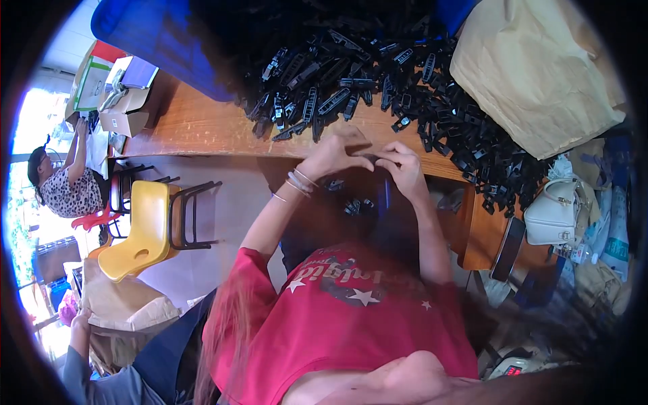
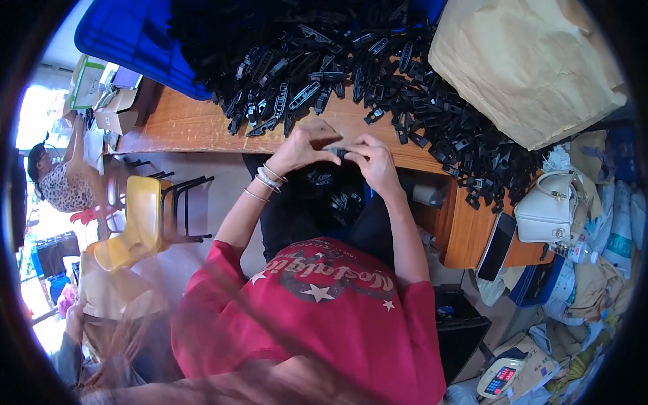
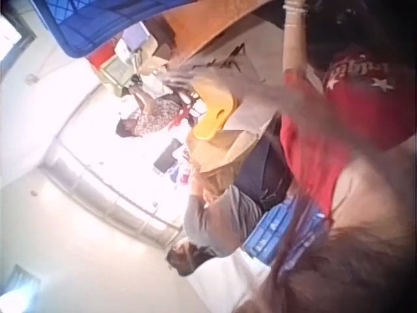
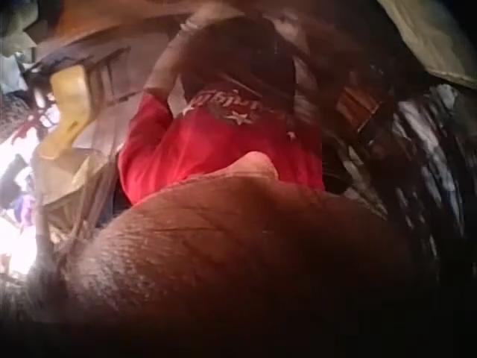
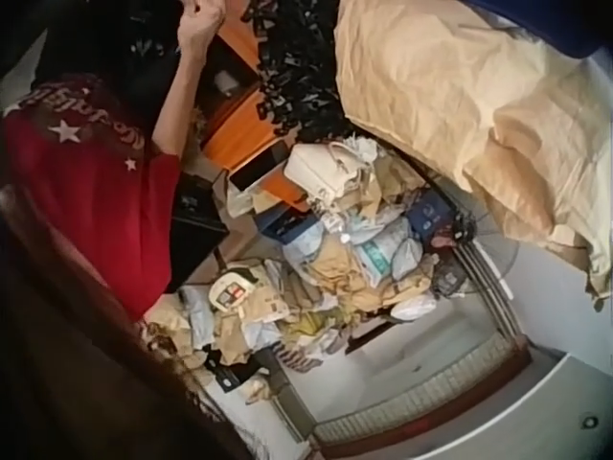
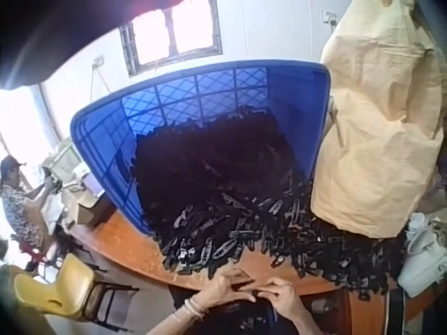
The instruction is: Assembling small black plastic components by joining two separate pieces together by hand.
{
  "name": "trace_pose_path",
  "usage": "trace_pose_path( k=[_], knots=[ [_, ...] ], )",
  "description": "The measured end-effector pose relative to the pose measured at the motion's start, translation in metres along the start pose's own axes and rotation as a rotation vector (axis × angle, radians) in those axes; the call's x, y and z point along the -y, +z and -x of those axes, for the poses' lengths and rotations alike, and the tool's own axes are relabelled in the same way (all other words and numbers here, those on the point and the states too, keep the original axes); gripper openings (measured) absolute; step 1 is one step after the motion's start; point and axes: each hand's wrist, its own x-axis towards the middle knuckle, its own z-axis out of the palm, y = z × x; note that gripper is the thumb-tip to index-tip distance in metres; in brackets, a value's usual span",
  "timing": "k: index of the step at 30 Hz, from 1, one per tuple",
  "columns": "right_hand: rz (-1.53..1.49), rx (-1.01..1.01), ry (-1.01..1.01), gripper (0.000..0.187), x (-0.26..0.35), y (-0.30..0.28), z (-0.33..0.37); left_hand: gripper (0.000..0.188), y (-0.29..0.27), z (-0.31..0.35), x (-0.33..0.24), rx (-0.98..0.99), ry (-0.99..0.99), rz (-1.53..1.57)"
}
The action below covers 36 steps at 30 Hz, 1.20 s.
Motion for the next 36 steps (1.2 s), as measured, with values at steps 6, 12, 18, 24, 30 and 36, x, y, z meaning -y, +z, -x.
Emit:
trace_pose_path(
  k=[6,12,18,24,30,36],
  knots=[
    [0.626,-0.367,-0.171,0.016,0.003,-0.014,-0.029,0.030,-0.022,-0.064,0.014,-0.375,0.065,-0.514],
    [0.679,-0.365,-0.225,0.010,-0.016,-0.012,-0.035,0.024,-0.024,-0.083,0.018,-0.271,0.269,-0.722],
    [-0.017,-0.442,0.124,0.021,-0.008,-0.006,-0.012,0.032,-0.002,-0.016,-0.013,0.134,0.099,-0.469],
    [-0.336,-0.429,0.304,0.029,-0.002,-0.010,-0.006,0.032,0.004,-0.001,-0.013,0.164,0.090,-0.377],
    [-0.382,-0.182,0.288,0.033,-0.009,0.001,0.002,0.033,0.005,0.005,-0.011,-0.139,0.171,-0.302],
    [0.002,-0.162,0.087,0.024,-0.005,-0.006,-0.007,0.017,0.002,0.012,0.001,-0.136,0.037,-0.216]
  ],
)
